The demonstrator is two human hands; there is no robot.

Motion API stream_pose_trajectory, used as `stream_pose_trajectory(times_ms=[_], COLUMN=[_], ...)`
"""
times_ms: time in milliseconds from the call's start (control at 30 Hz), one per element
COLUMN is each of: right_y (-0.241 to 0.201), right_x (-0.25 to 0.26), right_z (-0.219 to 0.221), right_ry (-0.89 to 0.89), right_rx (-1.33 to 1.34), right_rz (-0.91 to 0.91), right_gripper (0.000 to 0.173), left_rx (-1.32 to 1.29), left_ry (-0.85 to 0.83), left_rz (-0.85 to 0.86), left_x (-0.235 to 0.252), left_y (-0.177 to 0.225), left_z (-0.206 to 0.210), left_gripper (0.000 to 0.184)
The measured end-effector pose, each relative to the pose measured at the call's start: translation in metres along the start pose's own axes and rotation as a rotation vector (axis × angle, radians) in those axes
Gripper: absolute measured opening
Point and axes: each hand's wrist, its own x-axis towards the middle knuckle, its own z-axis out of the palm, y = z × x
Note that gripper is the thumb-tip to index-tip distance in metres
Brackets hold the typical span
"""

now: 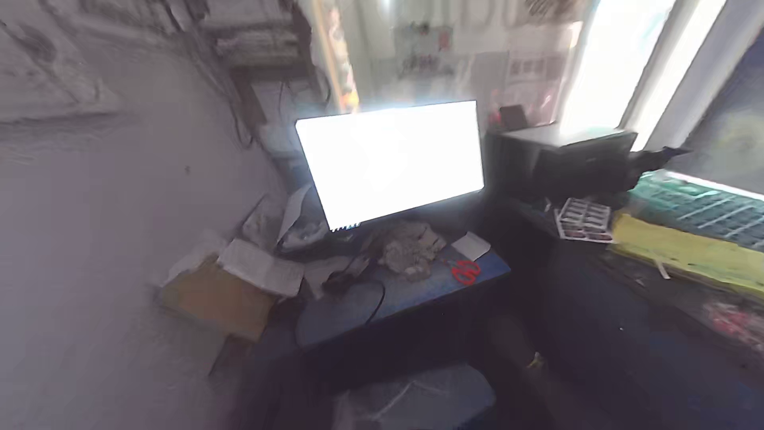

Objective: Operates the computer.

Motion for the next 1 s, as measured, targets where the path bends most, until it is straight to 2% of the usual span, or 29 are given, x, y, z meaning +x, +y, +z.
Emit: stream_pose_trajectory(times_ms=[67, 133, 200, 267, 400, 533, 667, 767, 900, 1000], right_y=[-0.003, -0.009, -0.015, -0.014, -0.006, 0.004, 0.007, 0.006, 0.009, 0.01], right_x=[-0.004, -0.004, -0.002, -0.001, -0.001, 0.003, 0.0, 0.0, 0.001, 0.004], right_z=[0.0, -0.004, -0.009, -0.01, -0.004, -0.001, 0.004, 0.005, 0.005, 0.005], right_ry=[0.057, 0.077, 0.081, 0.059, 0.067, 0.076, 0.053, 0.055, 0.053, 0.081], right_rx=[0.049, 0.062, 0.073, 0.06, 0.053, 0.048, 0.026, 0.048, 0.056, 0.059], right_rz=[0.016, -0.004, -0.02, -0.039, -0.068, -0.107, -0.07, -0.044, -0.031, -0.033], right_gripper=[0.056, 0.054, 0.054, 0.056, 0.057, 0.055, 0.056, 0.058, 0.058, 0.056], left_rx=[0.044, 0.037, 0.062, 0.132, 0.08, 0.119, 0.141, 0.13, 0.144, 0.15], left_ry=[0.014, 0.031, -0.002, -0.099, -0.304, -0.277, -0.319, -0.386, -0.494, -0.516], left_rz=[0.085, 0.097, 0.065, 0.008, -0.078, -0.061, -0.092, -0.106, -0.15, -0.17], left_x=[-0.004, 0.001, 0.013, 0.02, 0.038, 0.048, 0.046, 0.046, 0.05, 0.053], left_y=[0.005, 0.005, 0.008, 0.012, 0.014, 0.01, 0.012, 0.015, 0.035, 0.04], left_z=[-0.008, -0.006, -0.021, -0.038, -0.046, -0.04, -0.043, -0.046, -0.058, -0.056], left_gripper=[0.059, 0.059, 0.056, 0.054, 0.05, 0.041, 0.038, 0.045, 0.036, 0.039])
